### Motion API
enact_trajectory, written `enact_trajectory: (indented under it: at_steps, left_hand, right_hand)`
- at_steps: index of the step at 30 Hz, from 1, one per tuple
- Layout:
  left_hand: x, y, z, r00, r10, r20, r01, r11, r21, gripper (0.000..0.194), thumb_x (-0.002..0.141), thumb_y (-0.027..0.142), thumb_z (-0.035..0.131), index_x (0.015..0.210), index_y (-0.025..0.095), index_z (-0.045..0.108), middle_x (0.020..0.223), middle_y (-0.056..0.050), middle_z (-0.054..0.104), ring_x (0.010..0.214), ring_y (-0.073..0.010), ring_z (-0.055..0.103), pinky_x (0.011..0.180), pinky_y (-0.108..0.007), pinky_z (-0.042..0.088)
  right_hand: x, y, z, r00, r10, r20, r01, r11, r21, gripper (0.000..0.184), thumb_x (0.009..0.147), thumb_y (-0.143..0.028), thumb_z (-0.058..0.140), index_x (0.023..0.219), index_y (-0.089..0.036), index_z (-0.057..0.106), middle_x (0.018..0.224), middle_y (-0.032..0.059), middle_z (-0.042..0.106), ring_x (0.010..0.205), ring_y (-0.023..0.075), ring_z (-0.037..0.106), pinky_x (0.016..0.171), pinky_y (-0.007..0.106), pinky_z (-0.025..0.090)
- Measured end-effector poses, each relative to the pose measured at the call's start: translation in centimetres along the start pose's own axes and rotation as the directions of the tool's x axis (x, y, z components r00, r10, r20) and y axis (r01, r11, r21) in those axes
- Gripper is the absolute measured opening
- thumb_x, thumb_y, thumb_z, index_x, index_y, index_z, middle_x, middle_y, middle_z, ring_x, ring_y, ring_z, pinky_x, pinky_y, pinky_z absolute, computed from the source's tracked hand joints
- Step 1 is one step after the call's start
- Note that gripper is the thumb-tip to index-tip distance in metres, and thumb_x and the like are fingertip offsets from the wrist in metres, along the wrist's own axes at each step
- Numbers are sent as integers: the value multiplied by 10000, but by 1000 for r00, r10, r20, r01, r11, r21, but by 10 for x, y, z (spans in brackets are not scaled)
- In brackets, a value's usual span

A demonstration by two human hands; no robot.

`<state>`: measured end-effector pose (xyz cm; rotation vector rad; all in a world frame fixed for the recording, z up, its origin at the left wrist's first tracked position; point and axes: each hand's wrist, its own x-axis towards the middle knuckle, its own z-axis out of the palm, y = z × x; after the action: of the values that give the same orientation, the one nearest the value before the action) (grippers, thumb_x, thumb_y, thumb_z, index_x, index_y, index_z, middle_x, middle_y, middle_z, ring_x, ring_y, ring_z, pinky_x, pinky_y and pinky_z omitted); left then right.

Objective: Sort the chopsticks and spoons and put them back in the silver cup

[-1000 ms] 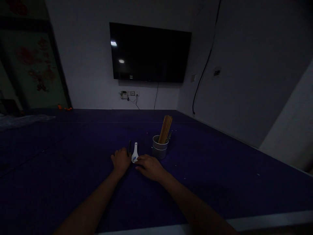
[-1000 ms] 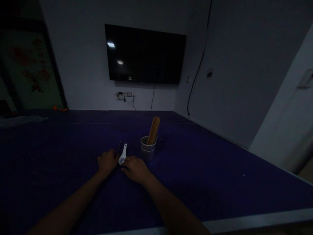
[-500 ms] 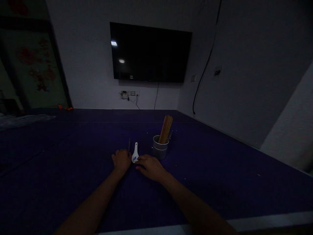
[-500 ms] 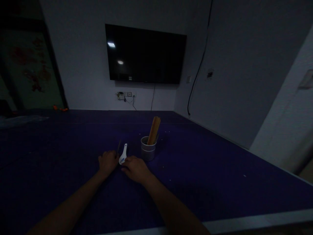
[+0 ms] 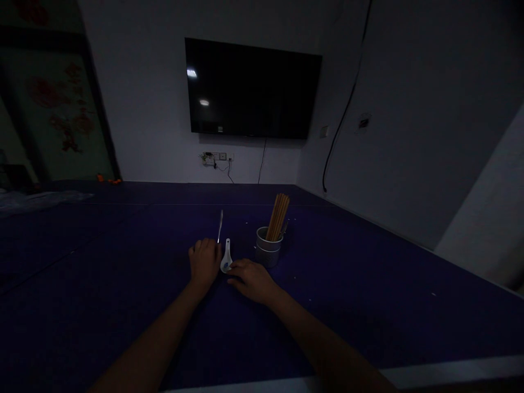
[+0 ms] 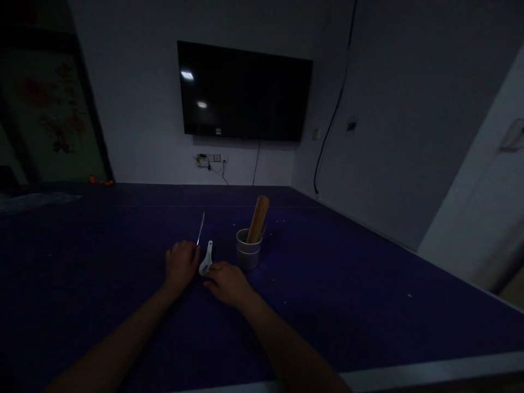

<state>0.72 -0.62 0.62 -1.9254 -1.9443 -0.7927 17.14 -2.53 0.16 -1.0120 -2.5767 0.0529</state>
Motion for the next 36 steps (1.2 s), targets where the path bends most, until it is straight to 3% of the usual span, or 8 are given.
enact_trajectory:
  at_steps: [5,10,15,17,20,24,32,36]
  left_hand:
    - [-2,2,1,969,215,-125,-221,975,-39,337,968,320,327,871,181,618,844,-89,615,923,-234,538,836,-365,380]
    - [-5,3,7,886,420,-196,-441,894,-80,339,979,312,316,842,185,598,809,-77,594,854,-210,523,769,-337,394]
    - [-8,8,10,806,544,-233,-576,812,-93,338,983,286,303,839,189,593,798,-68,597,820,-190,528,761,-328,429]
    - [-9,10,10,776,577,-256,-614,783,-97,332,981,267,309,830,189,594,784,-67,595,814,-186,535,767,-330,443]
    - [-10,11,10,752,601,-271,-646,755,-116,324,976,263,327,816,190,598,779,-69,600,808,-184,547,766,-335,461]
    - [-12,12,10,758,597,-263,-643,751,-151,309,974,295,343,905,195,627,849,-83,639,864,-194,578,798,-352,481]
    - [-10,9,10,890,392,-234,-444,862,-245,448,950,318,390,1383,211,423,1254,-126,588,1170,-242,528,974,-412,429]
    - [-6,5,13,929,337,-156,-369,879,-300,451,929,278,412,1373,206,431,1228,-113,602,1148,-234,534,973,-403,430]
  right_hand:
    - [0,-2,-4,979,92,-183,-87,996,35,285,936,-303,497,1126,-208,686,1083,80,717,1006,212,646,877,321,483]
    - [-4,-4,-12,777,305,-551,-195,949,249,395,965,-401,402,1130,-186,690,1066,104,730,928,221,683,837,339,508]
    - [-6,-6,-20,598,465,-653,-253,882,396,417,935,-487,411,1054,-214,703,914,80,747,792,219,685,724,329,511]
    - [-5,-5,-21,555,504,-662,-252,860,443,413,921,-508,430,1004,-203,695,809,60,730,680,193,657,653,300,490]
    - [-2,-4,-21,554,511,-657,-174,843,509,399,918,-516,432,825,-196,652,635,4,640,551,145,573,555,250,436]
    - [-3,-3,-22,549,463,-696,-59,852,520,396,924,-513,412,726,-208,568,545,-35,547,488,122,518,506,229,398]
    - [-18,19,-41,192,477,-858,-156,878,453,400,946,-545,309,855,-214,514,621,-9,586,521,147,549,551,263,438]
    - [-20,36,-54,179,488,-855,-227,866,446,394,943,-546,322,847,-211,506,643,-8,590,557,153,561,587,270,431]
